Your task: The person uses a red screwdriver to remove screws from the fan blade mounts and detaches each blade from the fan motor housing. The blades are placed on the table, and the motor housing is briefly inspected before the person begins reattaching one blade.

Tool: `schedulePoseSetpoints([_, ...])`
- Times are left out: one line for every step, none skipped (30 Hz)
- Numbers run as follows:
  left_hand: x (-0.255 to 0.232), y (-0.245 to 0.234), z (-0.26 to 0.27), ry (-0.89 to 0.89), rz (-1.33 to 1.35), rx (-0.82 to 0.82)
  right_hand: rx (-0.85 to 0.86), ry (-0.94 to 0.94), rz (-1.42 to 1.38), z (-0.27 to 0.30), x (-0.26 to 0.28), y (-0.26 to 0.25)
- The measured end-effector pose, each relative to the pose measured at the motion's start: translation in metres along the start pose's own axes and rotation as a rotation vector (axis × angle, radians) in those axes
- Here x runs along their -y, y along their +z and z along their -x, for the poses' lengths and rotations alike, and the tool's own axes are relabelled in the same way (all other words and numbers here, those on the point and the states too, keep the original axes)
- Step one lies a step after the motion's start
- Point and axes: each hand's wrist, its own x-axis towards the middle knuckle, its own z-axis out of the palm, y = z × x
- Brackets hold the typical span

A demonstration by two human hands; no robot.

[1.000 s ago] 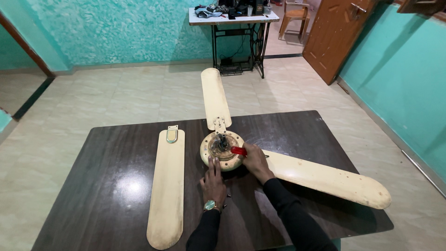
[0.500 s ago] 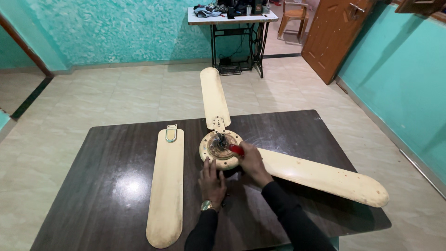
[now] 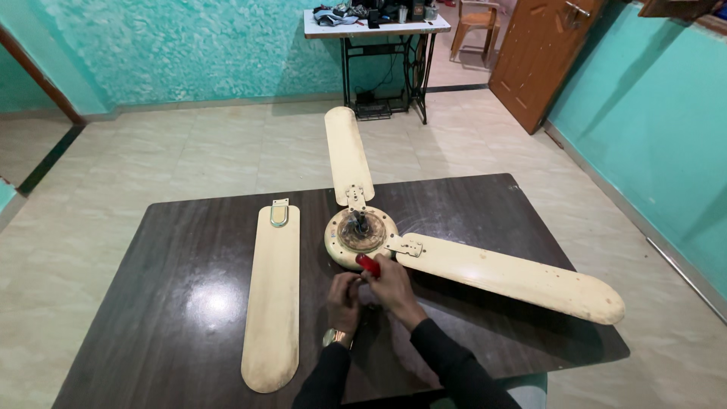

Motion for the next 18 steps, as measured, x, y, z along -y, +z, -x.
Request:
schedulePoseSetpoints([0.004,-0.001,0.003,-0.042,-0.003,-0.025,-0.044,-0.049,0.031,0.003,-0.004,0.002])
schedulePoseSetpoints([0.007,-0.002,0.008,-0.084,-0.005,-0.051,-0.087,-0.099,0.062,0.009,-0.009,0.005])
schedulePoseSetpoints([0.011,-0.003,0.011,-0.124,-0.008,-0.079,-0.131,-0.151,0.093,0.014,-0.013,0.007])
schedulePoseSetpoints([0.013,-0.001,0.015,-0.282,0.118,-0.113,-0.151,-0.178,0.112,0.018,-0.019,0.007])
schedulePoseSetpoints([0.014,-0.002,0.021,-0.443,0.24,-0.146,-0.166,-0.204,0.127,0.027,-0.026,0.008])
schedulePoseSetpoints([0.014,-0.002,0.024,-0.603,0.363,-0.179,-0.182,-0.229,0.142,0.035,-0.033,0.007])
schedulePoseSetpoints([0.012,-0.005,0.026,-0.631,0.425,-0.195,-0.196,-0.244,0.162,0.041,-0.039,0.007])
schedulePoseSetpoints([0.007,-0.008,0.029,-0.659,0.487,-0.212,-0.21,-0.258,0.182,0.047,-0.046,0.006])
schedulePoseSetpoints([-0.001,-0.011,0.031,-0.686,0.553,-0.226,-0.228,-0.272,0.205,0.053,-0.052,0.004])
schedulePoseSetpoints([-0.01,-0.016,0.029,-0.705,0.635,-0.253,-0.221,-0.243,0.226,0.058,-0.057,0.005])
schedulePoseSetpoints([-0.02,-0.019,0.026,-0.723,0.72,-0.275,-0.218,-0.211,0.251,0.064,-0.061,0.004])
schedulePoseSetpoints([-0.032,-0.022,0.022,-0.741,0.805,-0.298,-0.215,-0.179,0.275,0.07,-0.065,0.002])
schedulePoseSetpoints([-0.044,-0.025,0.017,-0.731,0.767,-0.275,-0.2,-0.18,0.301,0.077,-0.069,0.0])
schedulePoseSetpoints([-0.057,-0.028,0.012,-0.721,0.729,-0.252,-0.185,-0.182,0.327,0.084,-0.072,-0.002])
schedulePoseSetpoints([-0.068,-0.03,0.007,-0.713,0.691,-0.233,-0.166,-0.183,0.354,0.089,-0.075,-0.003])
schedulePoseSetpoints([-0.076,-0.032,-0.001,-0.687,0.673,-0.204,-0.178,-0.186,0.35,0.09,-0.077,-0.004])
schedulePoseSetpoints([-0.083,-0.033,-0.007,-0.666,0.653,-0.178,-0.184,-0.188,0.348,0.095,-0.08,-0.005])
schedulePoseSetpoints([-0.089,-0.034,-0.012,-0.645,0.634,-0.153,-0.19,-0.19,0.345,0.099,-0.082,-0.006])
